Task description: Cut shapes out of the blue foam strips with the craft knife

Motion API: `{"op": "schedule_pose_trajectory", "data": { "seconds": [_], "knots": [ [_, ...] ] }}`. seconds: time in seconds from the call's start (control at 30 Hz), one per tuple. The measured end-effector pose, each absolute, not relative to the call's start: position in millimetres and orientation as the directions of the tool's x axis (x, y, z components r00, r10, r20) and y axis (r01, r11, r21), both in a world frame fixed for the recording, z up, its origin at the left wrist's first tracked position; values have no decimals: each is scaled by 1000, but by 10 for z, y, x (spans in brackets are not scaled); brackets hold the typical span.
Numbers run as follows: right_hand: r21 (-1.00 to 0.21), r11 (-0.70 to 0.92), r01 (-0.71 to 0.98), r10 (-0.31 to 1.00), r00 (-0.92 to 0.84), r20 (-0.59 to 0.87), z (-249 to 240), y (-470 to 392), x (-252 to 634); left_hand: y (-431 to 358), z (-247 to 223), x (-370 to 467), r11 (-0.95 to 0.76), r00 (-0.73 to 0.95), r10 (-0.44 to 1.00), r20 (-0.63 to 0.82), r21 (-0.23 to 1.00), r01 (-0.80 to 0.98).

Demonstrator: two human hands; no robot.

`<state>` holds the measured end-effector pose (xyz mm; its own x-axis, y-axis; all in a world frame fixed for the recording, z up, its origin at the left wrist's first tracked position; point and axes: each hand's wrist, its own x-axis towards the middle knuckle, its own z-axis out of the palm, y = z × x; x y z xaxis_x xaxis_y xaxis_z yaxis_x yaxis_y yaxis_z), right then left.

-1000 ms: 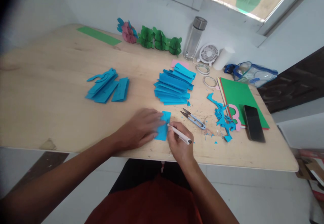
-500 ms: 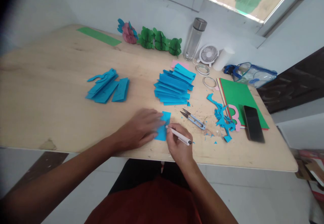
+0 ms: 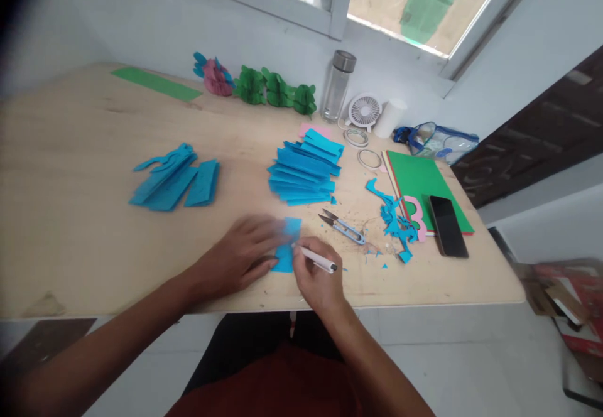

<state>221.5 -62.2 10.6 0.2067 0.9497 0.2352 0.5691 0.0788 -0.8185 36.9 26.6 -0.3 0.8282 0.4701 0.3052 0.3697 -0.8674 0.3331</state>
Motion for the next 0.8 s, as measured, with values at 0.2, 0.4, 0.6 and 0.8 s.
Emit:
{"op": "schedule_pose_trajectory", "data": {
  "seconds": [0.2,0.4,0.6,0.8],
  "knots": [
    [-824,72,562,956,198,219,87,-603,2235,256,15,371,-864,833,478,278,323,387],
    [-829,72,554,956,198,216,76,-619,2240,263,4,371,-868,834,470,288,321,378],
    [-824,67,562,959,191,208,80,-635,2246,260,9,376,-864,829,475,294,334,377],
    [-811,68,582,954,201,225,86,-656,2236,263,12,372,-862,832,475,287,341,375]
  ]
}}
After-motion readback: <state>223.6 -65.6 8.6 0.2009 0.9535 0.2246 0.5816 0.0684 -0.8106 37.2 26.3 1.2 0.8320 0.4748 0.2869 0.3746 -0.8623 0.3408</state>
